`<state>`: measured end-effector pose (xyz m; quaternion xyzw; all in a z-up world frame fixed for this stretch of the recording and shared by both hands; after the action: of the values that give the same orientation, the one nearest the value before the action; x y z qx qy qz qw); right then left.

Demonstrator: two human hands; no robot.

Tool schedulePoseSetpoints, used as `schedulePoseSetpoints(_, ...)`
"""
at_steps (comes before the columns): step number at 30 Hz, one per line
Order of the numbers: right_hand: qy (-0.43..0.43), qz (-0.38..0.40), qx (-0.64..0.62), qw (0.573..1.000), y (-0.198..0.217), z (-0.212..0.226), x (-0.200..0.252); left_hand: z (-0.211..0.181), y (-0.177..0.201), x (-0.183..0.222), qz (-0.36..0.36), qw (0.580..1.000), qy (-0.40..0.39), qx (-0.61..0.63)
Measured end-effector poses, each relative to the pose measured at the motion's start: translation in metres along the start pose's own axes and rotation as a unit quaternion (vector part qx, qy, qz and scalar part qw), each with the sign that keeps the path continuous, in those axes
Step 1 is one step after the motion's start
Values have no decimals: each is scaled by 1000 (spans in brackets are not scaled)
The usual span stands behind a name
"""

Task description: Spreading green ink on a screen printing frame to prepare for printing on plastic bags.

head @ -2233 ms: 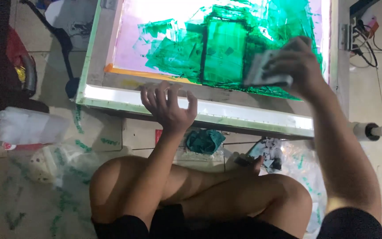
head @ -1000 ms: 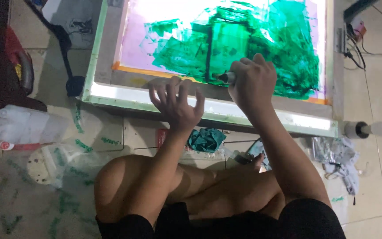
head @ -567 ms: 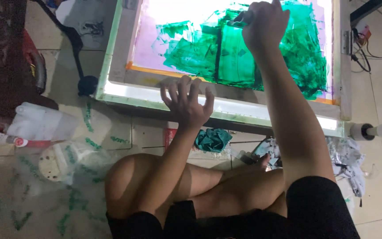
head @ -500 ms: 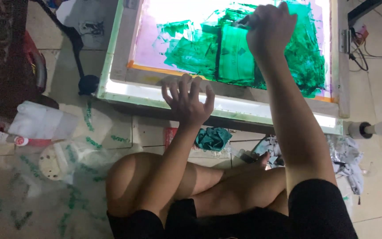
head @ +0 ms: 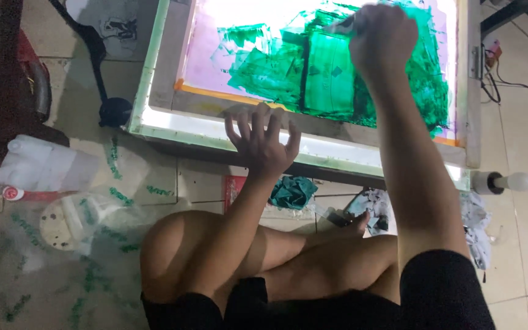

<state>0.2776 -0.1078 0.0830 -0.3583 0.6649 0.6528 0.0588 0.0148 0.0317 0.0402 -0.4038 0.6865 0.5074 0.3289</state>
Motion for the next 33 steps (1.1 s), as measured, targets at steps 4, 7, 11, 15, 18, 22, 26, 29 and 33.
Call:
schedulePoseSetpoints(4,-21,-76,55,995,-63,-12,-42,6,-9,4,-3,1000,-21,-5)
schedulePoseSetpoints(7,-22,-34,42,998,-79,-5,-42,7,-13,5,-24,999,-47,-10)
schedulePoseSetpoints(11,-25,46,28,998,-84,2,-20,6,-10,3,-10,999,-44,-6)
schedulePoseSetpoints(15,-23,78,25,996,-49,12,-14,1,-2,-3,30,1000,8,3)
schedulePoseSetpoints(18,-69,160,48,983,-18,21,22,-2,0,1,26,1000,-1,1)
schedulePoseSetpoints(22,-71,143,4,987,27,35,70,-1,5,-1,42,999,8,4)
schedulePoseSetpoints(26,-120,219,-7,968,62,44,109,-1,14,-2,28,999,-10,12)
schedulePoseSetpoints(29,-111,217,-47,969,82,38,107,1,14,3,53,997,-12,49)
schedulePoseSetpoints(33,-126,253,-31,959,79,30,72,5,16,3,31,998,-6,57)
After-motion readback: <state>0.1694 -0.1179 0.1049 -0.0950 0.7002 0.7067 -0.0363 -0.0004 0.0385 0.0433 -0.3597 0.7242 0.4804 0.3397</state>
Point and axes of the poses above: each hand's wrist, its own x-axis away from the middle knuckle, its own y-axis out of the back of the hand, z = x × y, the point moved 5 cm from there along -x, towards the middle knuckle, and after that the axes turned 12 degrees about -y, right-handed, at the moved point
